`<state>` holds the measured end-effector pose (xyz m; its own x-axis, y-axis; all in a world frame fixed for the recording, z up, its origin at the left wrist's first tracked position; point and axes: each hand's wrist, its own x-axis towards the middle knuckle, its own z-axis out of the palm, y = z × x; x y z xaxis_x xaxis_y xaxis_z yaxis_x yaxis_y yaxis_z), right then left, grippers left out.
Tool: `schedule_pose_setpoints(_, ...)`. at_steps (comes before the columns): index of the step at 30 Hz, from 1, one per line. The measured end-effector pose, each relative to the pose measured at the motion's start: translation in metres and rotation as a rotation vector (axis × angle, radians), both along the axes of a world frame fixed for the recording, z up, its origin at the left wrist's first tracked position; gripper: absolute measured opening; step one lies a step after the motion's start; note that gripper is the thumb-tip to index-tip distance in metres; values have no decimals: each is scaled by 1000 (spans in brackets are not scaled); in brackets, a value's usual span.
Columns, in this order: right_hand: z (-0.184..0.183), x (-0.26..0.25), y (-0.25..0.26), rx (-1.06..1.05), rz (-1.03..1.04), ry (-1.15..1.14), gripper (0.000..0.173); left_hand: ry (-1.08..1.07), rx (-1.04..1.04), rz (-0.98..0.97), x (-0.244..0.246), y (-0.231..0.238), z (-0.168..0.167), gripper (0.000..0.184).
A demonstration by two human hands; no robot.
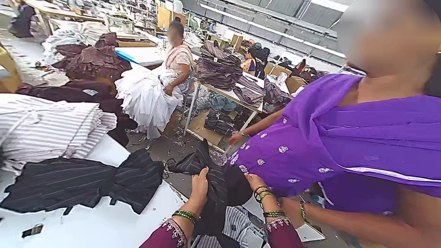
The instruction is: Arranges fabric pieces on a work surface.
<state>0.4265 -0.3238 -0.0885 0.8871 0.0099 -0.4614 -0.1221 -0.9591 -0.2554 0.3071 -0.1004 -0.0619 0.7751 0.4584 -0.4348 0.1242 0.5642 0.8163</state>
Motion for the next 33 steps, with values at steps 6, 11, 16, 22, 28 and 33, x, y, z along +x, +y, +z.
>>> schedule_pose_setpoints(6, -7, -1, -14, 331, 24, -77, 54, -23, -21, 14, 1, 5, -5, 27)
schedule_pose_setpoints(11, -15, 1, -28, 228, 156, 0, 57, 16, -6, 9, 2, 7, -5, 26)
schedule_pose_setpoints(16, -6, -9, -3, -190, 163, 44, 67, 17, 26, 17, 1, 7, -2, 24)
schedule_pose_setpoints(22, 8, -15, -5, -161, 102, 115, 61, 76, 84, 45, 1, 2, 0, 20)
schedule_pose_setpoints(28, 14, -19, -23, -161, 56, 146, 47, 124, 132, 44, 3, -1, -4, 19)
schedule_pose_setpoints(33, 8, -22, -43, -8, -1, 82, 66, 117, 133, 51, -1, -3, -5, 16)
